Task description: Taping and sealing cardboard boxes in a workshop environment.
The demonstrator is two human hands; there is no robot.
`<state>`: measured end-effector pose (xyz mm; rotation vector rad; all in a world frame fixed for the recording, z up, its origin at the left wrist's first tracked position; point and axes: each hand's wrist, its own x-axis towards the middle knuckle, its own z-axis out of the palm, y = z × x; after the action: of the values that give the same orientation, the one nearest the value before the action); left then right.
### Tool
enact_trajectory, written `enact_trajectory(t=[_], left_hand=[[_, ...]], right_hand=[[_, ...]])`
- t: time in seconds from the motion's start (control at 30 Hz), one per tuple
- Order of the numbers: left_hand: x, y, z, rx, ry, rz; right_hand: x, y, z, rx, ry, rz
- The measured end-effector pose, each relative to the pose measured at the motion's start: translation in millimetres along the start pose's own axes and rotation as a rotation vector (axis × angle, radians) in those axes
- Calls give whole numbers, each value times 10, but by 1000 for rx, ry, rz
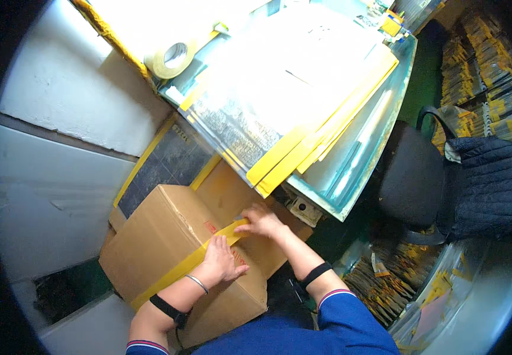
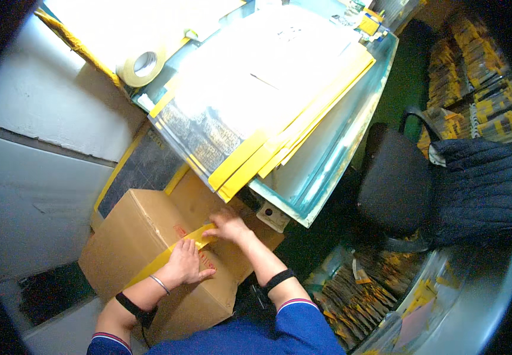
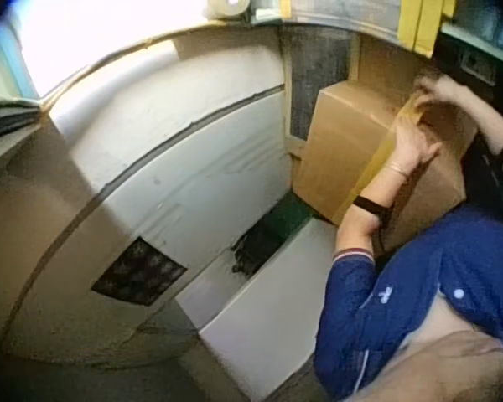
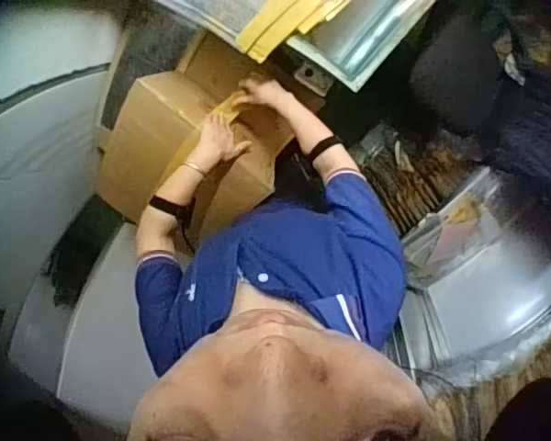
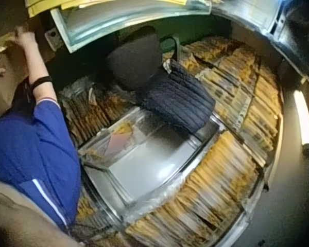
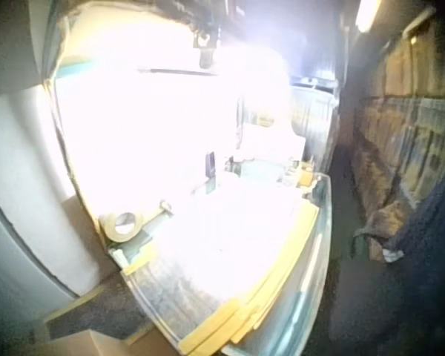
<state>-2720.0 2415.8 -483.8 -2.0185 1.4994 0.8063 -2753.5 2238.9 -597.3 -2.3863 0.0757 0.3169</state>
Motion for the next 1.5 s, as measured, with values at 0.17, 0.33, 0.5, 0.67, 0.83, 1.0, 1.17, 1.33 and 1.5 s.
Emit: enact_trajectory(t=[0.17, 0.33, 0.5, 0.67, 0.83, 1.0, 1.17, 1.33, 1.5], left_hand=[[4, -16, -76, 8, -61, 15], [4, -47, -179, -55, -129, 42], [-17, -412, -215, -633, 220, 69], [-20, -917, -326, -724, 328, -56], [365, -980, -372, -924, 42, -51], [813, -854, -113, -705, -63, 8], [1021, -764, 51, -889, -249, -79], [1019, -697, -24, -805, -130, -110], [1043, -768, -55, -1036, -66, -144]], right_hand=[[-169, -423, -595, 254, 38, -168], [71, -156, -2186, 8, 606, -139], [901, 705, -2931, -370, 570, 466], [938, 815, -2697, -519, 746, 272], [-75, 117, -2371, -214, 918, -135], [-1315, -563, -974, 473, 338, 159], [-1319, -733, 164, 611, 5, 441], [-1064, -740, 356, 619, 111, 340], [-940, -767, 314, 613, 28, 324]])
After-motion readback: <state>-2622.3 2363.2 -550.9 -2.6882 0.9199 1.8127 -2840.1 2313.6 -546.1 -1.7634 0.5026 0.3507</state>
